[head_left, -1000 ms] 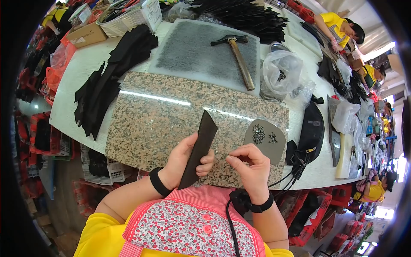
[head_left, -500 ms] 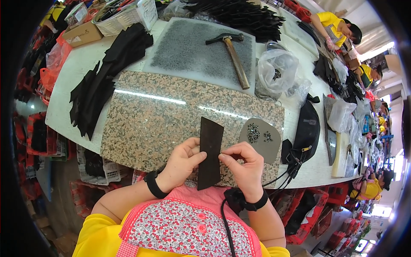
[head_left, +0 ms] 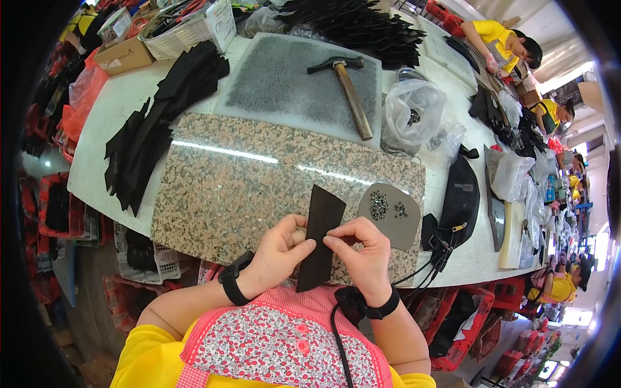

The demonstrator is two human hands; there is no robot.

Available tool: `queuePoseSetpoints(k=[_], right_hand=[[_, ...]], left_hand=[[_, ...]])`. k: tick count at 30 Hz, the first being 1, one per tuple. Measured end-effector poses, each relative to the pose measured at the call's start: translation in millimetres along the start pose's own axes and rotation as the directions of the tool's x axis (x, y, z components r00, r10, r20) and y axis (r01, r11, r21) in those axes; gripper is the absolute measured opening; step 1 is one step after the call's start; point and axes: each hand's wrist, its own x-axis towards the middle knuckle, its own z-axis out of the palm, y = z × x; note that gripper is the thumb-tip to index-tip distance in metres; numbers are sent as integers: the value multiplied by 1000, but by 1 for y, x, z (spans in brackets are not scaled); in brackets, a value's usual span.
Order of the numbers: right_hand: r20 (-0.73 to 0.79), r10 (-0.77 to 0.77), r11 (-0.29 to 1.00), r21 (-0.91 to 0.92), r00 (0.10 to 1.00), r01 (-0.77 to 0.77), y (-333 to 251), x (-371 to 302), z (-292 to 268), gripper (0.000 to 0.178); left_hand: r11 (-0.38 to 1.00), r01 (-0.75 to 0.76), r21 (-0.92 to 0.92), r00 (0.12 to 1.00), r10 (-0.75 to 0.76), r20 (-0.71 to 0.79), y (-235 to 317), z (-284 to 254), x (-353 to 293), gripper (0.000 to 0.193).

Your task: The worker attaches metallic rivets and small hardware eyelets onto pre-cut leather lining panels for footwear manufacturing.

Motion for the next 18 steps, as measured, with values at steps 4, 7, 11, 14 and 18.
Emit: queuePoseSetpoints(k=[4,7,11,14,18], right_hand=[[-2,1,1000,-4,1000,-1,-1,1,1,10],[-2,1,1000,-12,1000,-1,-3,1,1,10],[36,15,999,-33,999,-14,1,1,-1,17],[-18,192,962,203,981,-184,9,1,3,32],[31,237,908,348,971,-233,7,4,2,42]], left_hand=[[1000,-7,-13,1000,7,11,-4,0,-1,28],[1000,-14,-15,999,15,33,-2,1,-1,29],[1000,-11,0,998,11,65,0,1,-1,30],[1000,-2,15,997,0,77,1,0,-1,31],[999,-8,-34,995,12,103,0,0,0,31]])
